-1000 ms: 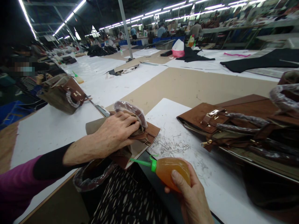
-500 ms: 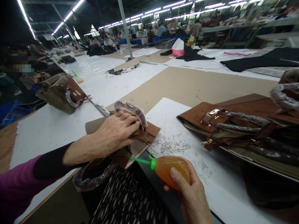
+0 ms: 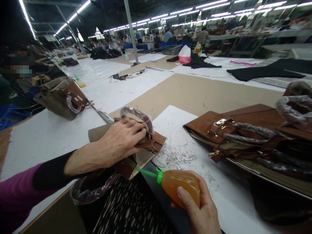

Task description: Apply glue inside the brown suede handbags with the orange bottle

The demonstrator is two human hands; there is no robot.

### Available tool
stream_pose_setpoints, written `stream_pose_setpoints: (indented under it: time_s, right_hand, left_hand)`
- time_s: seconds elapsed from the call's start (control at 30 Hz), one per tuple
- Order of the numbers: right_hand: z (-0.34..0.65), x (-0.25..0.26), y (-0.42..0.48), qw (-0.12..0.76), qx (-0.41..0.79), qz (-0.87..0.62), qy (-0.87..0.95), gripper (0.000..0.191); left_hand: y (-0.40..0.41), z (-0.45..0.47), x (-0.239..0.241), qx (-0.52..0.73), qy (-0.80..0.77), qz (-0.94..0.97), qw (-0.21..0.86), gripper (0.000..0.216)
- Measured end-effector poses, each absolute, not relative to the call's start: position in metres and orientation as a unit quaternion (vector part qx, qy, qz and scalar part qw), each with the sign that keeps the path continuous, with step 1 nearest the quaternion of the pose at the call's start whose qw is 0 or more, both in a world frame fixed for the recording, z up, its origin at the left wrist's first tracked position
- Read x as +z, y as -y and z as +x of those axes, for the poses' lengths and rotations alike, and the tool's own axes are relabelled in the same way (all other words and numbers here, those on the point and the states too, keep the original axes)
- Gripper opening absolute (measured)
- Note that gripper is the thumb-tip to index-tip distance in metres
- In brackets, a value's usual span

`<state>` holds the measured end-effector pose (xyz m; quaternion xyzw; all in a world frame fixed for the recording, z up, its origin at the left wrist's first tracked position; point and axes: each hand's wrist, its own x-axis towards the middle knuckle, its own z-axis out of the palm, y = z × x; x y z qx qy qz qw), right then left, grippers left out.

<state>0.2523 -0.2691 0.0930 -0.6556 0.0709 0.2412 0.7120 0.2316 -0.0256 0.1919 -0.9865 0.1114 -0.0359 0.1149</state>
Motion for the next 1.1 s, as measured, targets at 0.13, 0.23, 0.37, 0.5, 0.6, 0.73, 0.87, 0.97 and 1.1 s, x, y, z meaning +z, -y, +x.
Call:
stream_pose_setpoints:
  time_s: [0.13,0.23,0.37,0.5,0.6,0.73,0.87,0.97,1.1]
  right_hand:
    - [0.262,0.091,0.268,0.668,0.228,-0.708,-0.014,0.061]
    - [0.272,0.090,0.268,0.644,0.195,-0.740,0.016,0.063]
    - [0.282,0.081,0.265,0.644,0.181,-0.743,0.036,0.062]
    - [0.291,0.067,0.263,0.640,0.165,-0.748,0.063,0.065]
    - [0.294,0.059,0.261,0.630,0.132,-0.762,0.066,0.067]
    - [0.296,0.051,0.261,0.616,0.078,-0.775,0.115,0.061]
    - [0.298,0.042,0.261,0.559,-0.015,-0.801,0.215,0.050]
    - [0.304,0.044,0.256,0.513,-0.097,-0.801,0.292,0.040]
    - [0.313,0.050,0.250,0.457,-0.164,-0.786,0.383,0.034]
  left_hand:
    - [0.026,0.233,0.195,-0.040,-0.117,-0.986,0.116,0.026]
    - [0.025,0.235,0.199,-0.026,-0.113,-0.987,0.109,0.024]
    - [0.024,0.239,0.207,-0.010,-0.104,-0.990,0.099,0.021]
    - [0.021,0.245,0.215,0.015,-0.090,-0.992,0.085,0.020]
    - [0.018,0.251,0.219,0.030,-0.089,-0.992,0.078,0.020]
    - [0.011,0.259,0.220,0.030,-0.097,-0.993,0.066,0.016]
    - [0.003,0.265,0.222,0.042,-0.098,-0.994,0.039,0.014]
    - [-0.001,0.269,0.225,0.026,-0.105,-0.994,0.004,0.015]
    - [-0.003,0.275,0.228,0.047,-0.084,-0.995,-0.017,0.014]
